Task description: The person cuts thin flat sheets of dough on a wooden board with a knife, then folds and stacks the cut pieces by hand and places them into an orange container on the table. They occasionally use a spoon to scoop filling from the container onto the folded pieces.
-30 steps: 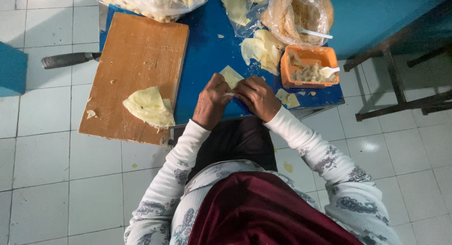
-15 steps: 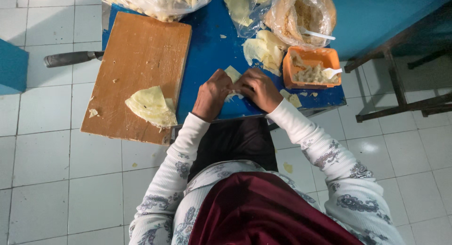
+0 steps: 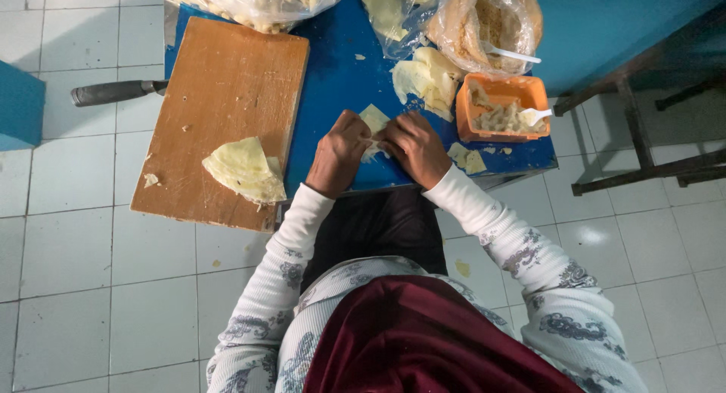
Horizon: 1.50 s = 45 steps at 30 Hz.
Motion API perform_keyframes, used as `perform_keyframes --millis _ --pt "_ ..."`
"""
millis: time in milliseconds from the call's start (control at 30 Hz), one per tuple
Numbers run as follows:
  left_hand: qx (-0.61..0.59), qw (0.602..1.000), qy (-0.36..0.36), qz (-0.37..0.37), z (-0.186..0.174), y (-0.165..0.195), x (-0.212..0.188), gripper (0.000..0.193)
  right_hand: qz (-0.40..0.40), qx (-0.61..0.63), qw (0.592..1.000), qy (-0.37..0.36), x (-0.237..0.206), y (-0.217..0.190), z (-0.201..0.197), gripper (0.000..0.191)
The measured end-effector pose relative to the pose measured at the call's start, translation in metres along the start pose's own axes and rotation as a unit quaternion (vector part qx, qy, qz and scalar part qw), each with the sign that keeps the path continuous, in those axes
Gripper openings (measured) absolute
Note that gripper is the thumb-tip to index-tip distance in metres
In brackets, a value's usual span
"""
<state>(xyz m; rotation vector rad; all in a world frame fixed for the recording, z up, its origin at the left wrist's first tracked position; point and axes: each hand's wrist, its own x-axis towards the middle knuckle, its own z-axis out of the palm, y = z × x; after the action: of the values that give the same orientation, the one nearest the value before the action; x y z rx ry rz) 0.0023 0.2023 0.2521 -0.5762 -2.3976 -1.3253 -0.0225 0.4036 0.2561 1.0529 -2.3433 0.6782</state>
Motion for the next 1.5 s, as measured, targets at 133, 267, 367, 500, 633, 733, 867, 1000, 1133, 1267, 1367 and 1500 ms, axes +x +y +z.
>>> perform_keyframes --millis 133,267,367,500,633,733,867,1000,1133,1267,1367,1500 --pt "0.046 0.997 0.021 0.057 0.001 0.008 -0.001 0.018 -0.002 -0.020 1.000 0.022 -0.003 -0.004 0.004 0.017" --pt "0.058 0.996 0.033 0.051 0.006 0.003 0.000 0.016 -0.009 -0.062 0.998 0.011 -0.011 -0.006 0.007 0.026" --pt "0.069 0.996 0.034 0.034 0.008 -0.003 -0.001 0.015 -0.017 -0.098 0.995 0.000 -0.015 -0.007 0.008 0.028" --pt "0.053 0.997 0.055 -0.006 0.008 -0.001 -0.012 0.025 0.006 -0.155 0.987 -0.028 -0.014 -0.010 0.010 0.029" --pt "0.084 0.992 0.085 0.040 0.005 0.007 -0.027 0.035 0.001 -0.138 0.990 -0.020 -0.007 -0.011 0.010 0.034" --pt "0.112 0.992 0.059 0.013 0.007 0.013 -0.036 0.033 -0.002 -0.160 0.987 -0.023 0.002 -0.007 0.013 0.046" --pt "0.192 0.979 0.048 0.050 0.009 0.017 -0.043 0.032 0.010 -0.176 0.983 -0.050 0.014 0.004 0.017 0.058" --pt "0.223 0.972 0.043 0.058 0.008 0.017 -0.044 0.033 0.027 -0.068 0.994 -0.082 0.024 0.016 0.014 0.078" --pt "0.224 0.972 0.040 0.060 0.007 0.019 -0.045 0.036 0.012 0.033 0.998 -0.045 0.028 0.015 0.014 0.064" --pt "0.244 0.968 0.030 0.059 0.007 0.021 -0.044 0.037 -0.013 0.010 0.999 -0.033 0.030 0.010 0.018 0.057" --pt "0.250 0.966 0.030 0.061 0.005 0.022 -0.044 0.037 0.006 0.027 0.999 -0.033 0.033 0.014 0.018 0.054" --pt "0.252 0.965 0.032 0.064 0.003 0.024 -0.045 0.038 0.191 0.225 0.952 -0.079 0.044 0.035 0.012 0.050"
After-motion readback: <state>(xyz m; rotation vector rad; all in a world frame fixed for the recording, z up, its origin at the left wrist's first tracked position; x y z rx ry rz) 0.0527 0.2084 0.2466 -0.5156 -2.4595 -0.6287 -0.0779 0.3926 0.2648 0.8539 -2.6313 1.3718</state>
